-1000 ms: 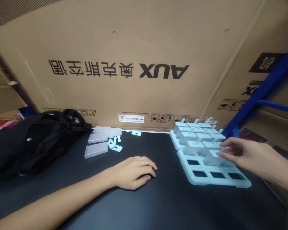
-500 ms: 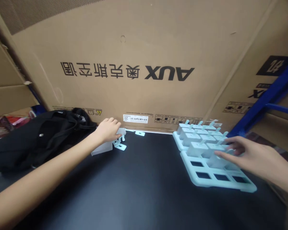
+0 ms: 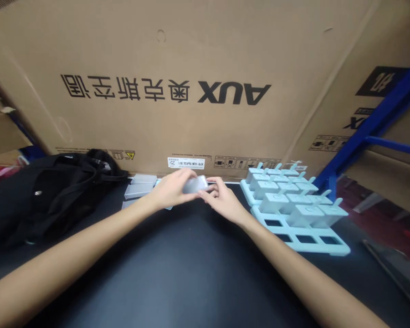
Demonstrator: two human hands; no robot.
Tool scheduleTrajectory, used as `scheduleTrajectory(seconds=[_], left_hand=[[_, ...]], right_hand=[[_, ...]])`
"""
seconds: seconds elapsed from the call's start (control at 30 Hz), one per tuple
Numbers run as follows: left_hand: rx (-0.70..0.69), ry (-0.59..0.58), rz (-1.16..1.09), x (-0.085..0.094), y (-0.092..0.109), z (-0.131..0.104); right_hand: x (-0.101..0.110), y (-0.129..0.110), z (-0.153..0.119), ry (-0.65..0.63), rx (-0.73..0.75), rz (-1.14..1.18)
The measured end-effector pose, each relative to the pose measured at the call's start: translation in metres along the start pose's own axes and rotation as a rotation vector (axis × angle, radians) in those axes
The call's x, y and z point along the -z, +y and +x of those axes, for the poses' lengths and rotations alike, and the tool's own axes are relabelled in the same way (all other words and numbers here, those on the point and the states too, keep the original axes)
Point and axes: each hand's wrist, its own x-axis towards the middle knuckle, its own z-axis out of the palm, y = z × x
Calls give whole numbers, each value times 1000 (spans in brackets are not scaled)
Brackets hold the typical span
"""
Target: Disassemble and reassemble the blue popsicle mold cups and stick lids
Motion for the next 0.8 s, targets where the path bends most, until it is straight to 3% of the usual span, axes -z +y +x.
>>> scheduleTrajectory(seconds=[0.1,0.17,0.27,0.4,0.5,0.63,0.8], left_hand=[[-149,-33,-187,-15,21,7],[-119,-26,-214,-22,18,16],[-27,-71,6,-31,-3,27],[-98,-263,207,-41,-14,22],[-141,-266,84,-46,7,-2],[-158,-224,-254,-46,42,-36],[-14,-195,-482,-48,51,-45]], right_hand=[[11,4,-1,72,45,11],[26,1,-8,153,69,-78],[48,-3,-21,259,118,-215],[65,-2,-34,303,137,-367],[68,1,-39,234,135,-412],[65,1,-44,76,219,-458],[58,-5,-50,-44,294,-447]])
